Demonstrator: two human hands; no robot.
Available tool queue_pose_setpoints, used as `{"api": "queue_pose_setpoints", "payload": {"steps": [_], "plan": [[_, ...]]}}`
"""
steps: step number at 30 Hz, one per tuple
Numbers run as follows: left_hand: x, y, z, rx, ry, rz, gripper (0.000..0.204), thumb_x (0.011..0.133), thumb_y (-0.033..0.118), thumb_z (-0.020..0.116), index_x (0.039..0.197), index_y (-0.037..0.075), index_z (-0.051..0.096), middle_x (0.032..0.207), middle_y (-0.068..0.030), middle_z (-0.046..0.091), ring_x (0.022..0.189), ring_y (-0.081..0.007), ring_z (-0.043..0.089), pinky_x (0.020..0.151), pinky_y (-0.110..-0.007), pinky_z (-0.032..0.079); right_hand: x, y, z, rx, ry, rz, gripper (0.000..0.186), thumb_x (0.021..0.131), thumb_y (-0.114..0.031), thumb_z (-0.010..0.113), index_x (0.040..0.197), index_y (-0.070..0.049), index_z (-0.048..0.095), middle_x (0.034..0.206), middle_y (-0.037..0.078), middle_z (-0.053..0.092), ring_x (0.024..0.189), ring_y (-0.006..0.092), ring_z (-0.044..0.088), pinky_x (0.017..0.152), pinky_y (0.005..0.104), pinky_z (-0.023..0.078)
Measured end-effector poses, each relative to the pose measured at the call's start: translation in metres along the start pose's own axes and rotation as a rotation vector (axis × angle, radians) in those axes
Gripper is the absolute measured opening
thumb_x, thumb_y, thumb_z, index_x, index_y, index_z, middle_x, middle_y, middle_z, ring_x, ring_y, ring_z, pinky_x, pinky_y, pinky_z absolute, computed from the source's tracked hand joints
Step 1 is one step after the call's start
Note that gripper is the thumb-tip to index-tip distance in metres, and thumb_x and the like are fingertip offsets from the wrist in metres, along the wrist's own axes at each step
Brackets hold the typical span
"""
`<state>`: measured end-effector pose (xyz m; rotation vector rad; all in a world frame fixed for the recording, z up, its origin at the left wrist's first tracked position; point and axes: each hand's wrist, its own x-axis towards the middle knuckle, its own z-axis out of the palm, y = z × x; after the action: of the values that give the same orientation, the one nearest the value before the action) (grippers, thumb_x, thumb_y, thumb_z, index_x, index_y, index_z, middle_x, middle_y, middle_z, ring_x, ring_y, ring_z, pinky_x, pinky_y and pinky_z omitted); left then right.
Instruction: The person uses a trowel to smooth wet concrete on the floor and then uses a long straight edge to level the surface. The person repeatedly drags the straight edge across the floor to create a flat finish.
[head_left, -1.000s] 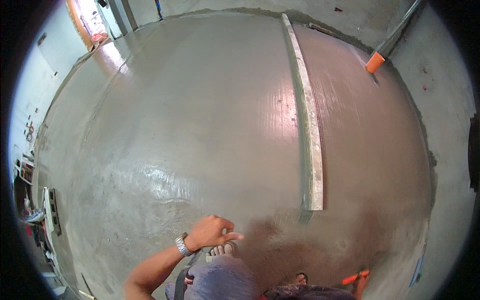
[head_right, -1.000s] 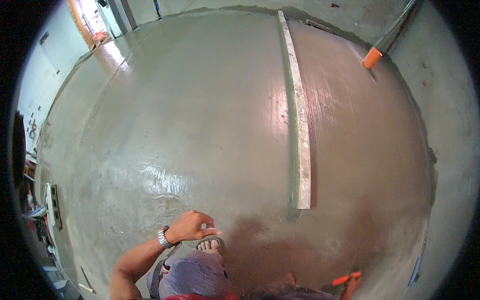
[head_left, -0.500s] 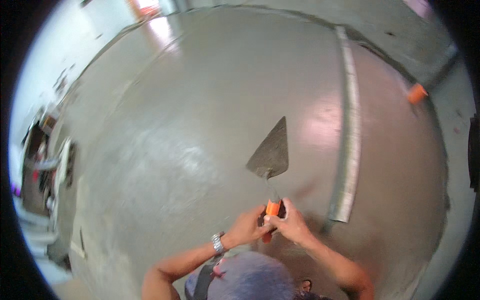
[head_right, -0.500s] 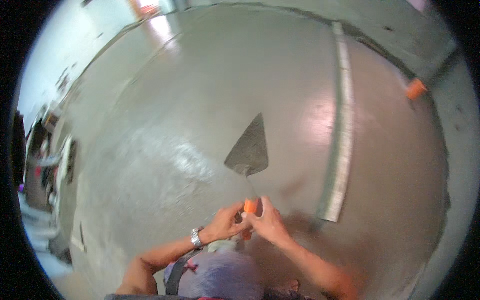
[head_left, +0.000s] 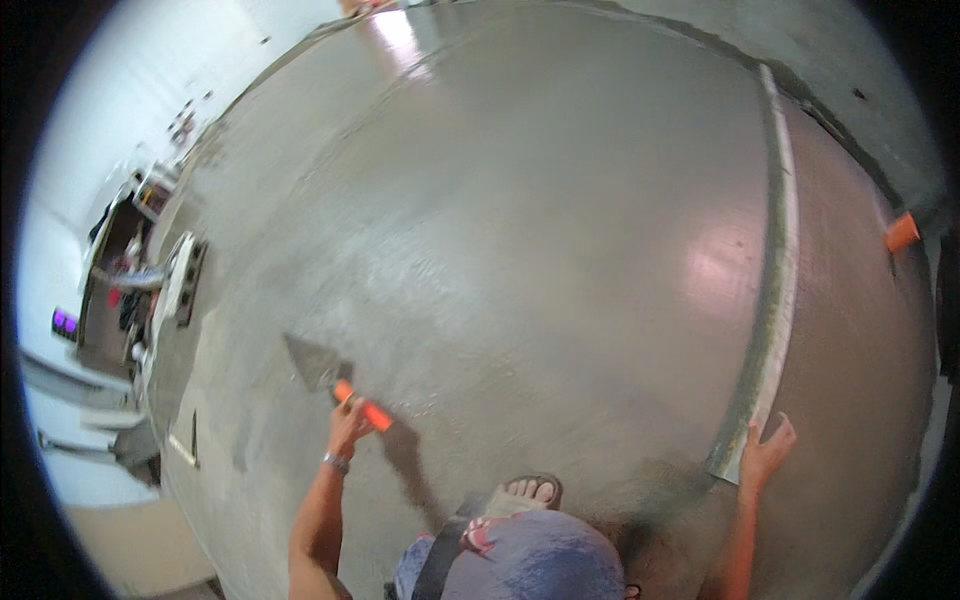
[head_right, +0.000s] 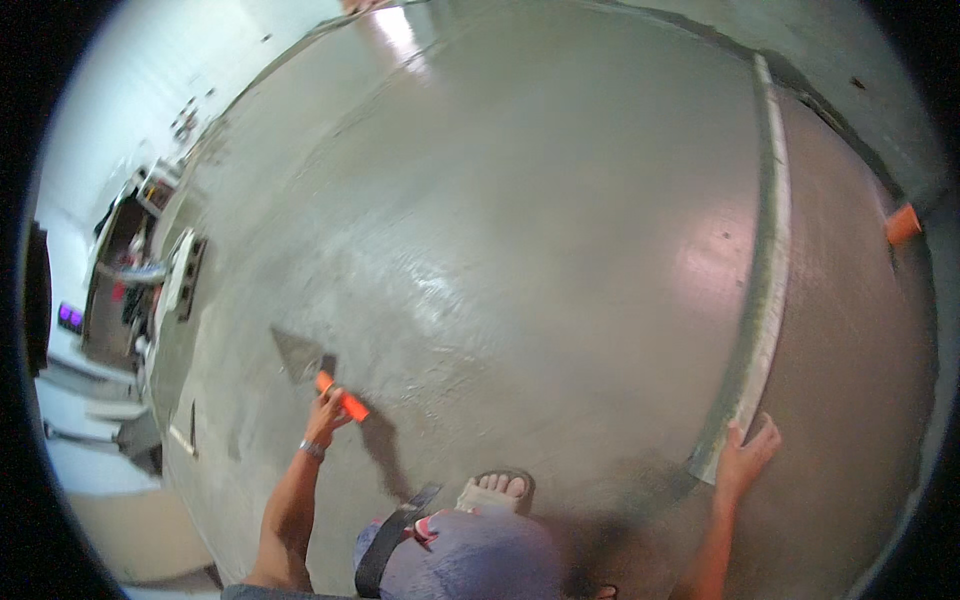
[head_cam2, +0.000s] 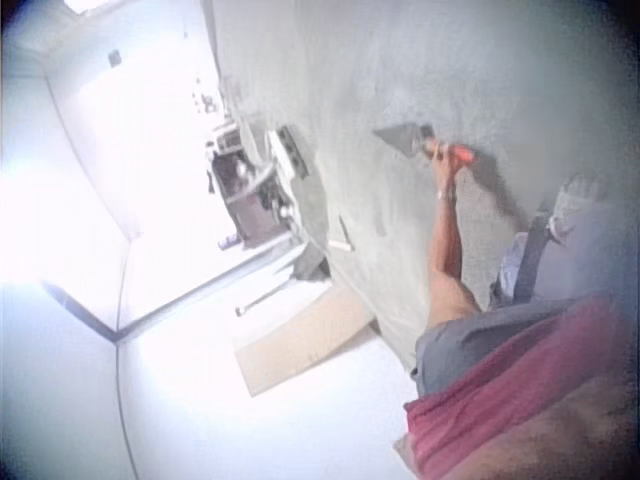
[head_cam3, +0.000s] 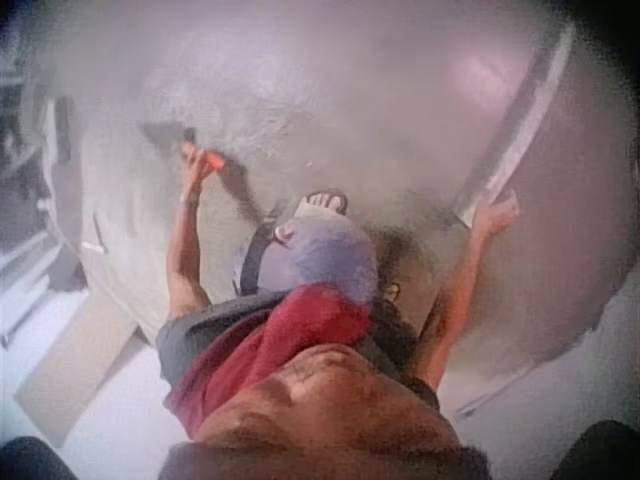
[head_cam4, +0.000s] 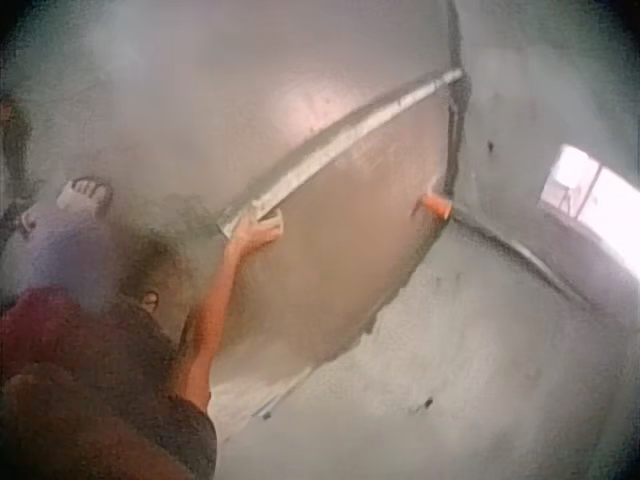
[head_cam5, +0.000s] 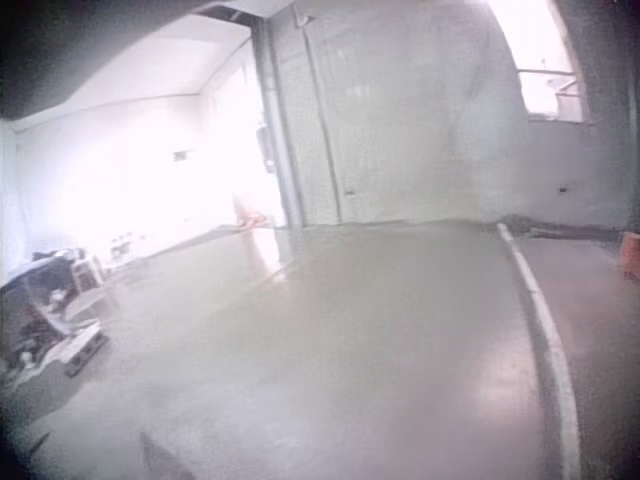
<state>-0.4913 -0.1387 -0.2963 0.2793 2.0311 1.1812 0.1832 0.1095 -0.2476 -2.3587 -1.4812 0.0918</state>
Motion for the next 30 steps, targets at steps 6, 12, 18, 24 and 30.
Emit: {"api": "queue_pose_setpoints", "payload": {"steps": [6,12,18,24,30], "plan": [[0.004,-0.048,-0.034,-0.003,0.044,-0.088,0.041,0.09,0.046,0.069,0.111,0.012,0.06,0.094,-0.0006,0.063,0.077,-0.0131,0.062,0.067,-0.033,0.058,-0.01,0.021,0.027,-0.061,-0.204,0.051,0.087,0.081,-0.03,0.079,0.151,-0.008,0.031,0.142,0.019,0.041,0.131,0.0386,0.043,0.107,0.047,0.04],[0.025,-0.055,-0.021,0.119,0.08,-0.151,0.038,0.091,0.042,0.07,0.109,0.01,0.058,0.083,-0.0016,0.061,0.064,-0.0132,0.06,0.052,-0.031,0.053,-0.013,0.041,0.025,0.043,-0.302,0.136,0.098,0.083,-0.021,0.075,0.159,-0.022,0.012,0.131,0.02,0.048,0.117,0.0397,0.055,0.096,0.0503,0.047],[0.028,-0.044,0.008,0.73,0.488,0.576,0.042,0.09,0.022,0.074,0.121,0.002,0.054,0.095,-0.0102,0.063,0.081,-0.0246,0.063,0.07,-0.037,0.053,-0.013,0.039,0.032,-0.035,-0.278,0.146,0.1,0.084,-0.018,0.073,0.16,-0.027,0.009,0.123,0.018,0.054,0.109,0.0378,0.06,0.091,0.0493,0.05],[-0.045,0.107,0.298,0.624,-0.46,0.875,0.044,0.084,0.014,0.077,0.123,0.003,0.059,0.111,-0.0143,0.066,0.101,-0.0277,0.063,0.09,-0.041,0.049,-0.012,0.027,0.038,0.029,-0.272,0.103,0.097,0.084,-0.016,0.073,0.16,-0.027,0.013,0.114,0.017,0.055,0.103,0.0365,0.061,0.089,0.0491,0.051],[-0.167,0.158,0.579,0.631,-1.228,1.459,0.045,0.092,0.041,0.065,0.121,0.006,0.061,0.11,-0.0141,0.068,0.101,-0.0323,0.064,0.089,-0.045,0.048,-0.01,0.043,0.033,0.0,-0.268,0.074,0.097,0.083,-0.014,0.073,0.16,-0.021,0.014,0.112,0.018,0.055,0.1,0.0364,0.06,0.085,0.0491,0.051]]}}
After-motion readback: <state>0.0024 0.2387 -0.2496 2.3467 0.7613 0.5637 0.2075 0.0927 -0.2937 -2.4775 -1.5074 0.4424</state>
